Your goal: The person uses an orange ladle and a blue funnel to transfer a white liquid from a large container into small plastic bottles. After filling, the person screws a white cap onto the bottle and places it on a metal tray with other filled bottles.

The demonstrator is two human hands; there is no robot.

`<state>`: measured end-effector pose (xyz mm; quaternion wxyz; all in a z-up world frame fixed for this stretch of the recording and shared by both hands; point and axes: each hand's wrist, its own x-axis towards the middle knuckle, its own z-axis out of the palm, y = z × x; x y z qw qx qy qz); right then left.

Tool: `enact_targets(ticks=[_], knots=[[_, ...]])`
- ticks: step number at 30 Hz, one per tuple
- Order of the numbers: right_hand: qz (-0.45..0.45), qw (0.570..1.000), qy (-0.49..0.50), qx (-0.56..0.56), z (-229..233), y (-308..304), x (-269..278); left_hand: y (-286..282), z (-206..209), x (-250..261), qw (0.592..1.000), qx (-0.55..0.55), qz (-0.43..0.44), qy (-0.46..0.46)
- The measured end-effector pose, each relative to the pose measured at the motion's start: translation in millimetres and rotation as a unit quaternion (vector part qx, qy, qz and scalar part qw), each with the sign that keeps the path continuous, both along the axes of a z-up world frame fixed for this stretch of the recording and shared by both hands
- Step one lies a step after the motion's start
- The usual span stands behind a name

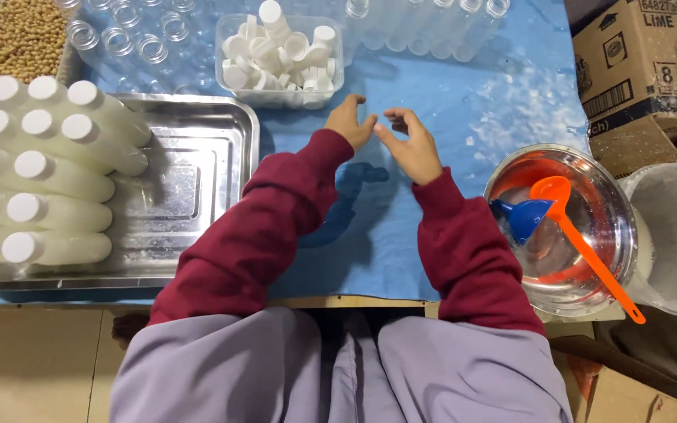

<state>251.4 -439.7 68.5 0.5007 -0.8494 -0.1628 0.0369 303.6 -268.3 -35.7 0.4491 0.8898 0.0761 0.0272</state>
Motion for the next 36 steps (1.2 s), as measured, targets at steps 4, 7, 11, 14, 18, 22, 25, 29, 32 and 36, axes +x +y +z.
enact_targets(ticks=[4,7,11,14,18,22,25,29,32,36], knots=[[0.012,0.998,-0.029,0.054,-38,15,50,15,-43,53,0.997,-0.034,0.049,0.053],[0.04,0.991,0.024,0.124,-65,31,85,15,-7,49,0.992,-0.063,0.042,0.104],[0.013,0.965,0.163,0.205,-86,50,122,0,61,19,0.98,-0.171,0.071,0.077],[-0.004,0.947,0.196,0.254,-88,58,139,-8,69,21,0.976,-0.19,0.09,0.049],[0.017,0.949,0.19,0.25,-71,70,145,-14,55,42,0.972,-0.191,0.132,-0.019],[0.065,0.961,0.145,0.228,-115,76,185,-14,80,46,0.963,-0.22,0.149,0.041],[0.068,0.962,0.137,0.226,-138,80,204,-16,63,60,0.973,-0.147,0.179,-0.014],[0.064,0.973,0.072,0.211,-122,83,194,-13,59,57,0.972,-0.167,0.166,-0.018],[0.047,0.993,0.004,0.106,-115,81,188,-16,59,54,0.972,-0.164,0.166,-0.008],[0.043,0.996,0.002,0.082,-98,81,178,-19,45,62,0.975,-0.129,0.178,-0.025]])
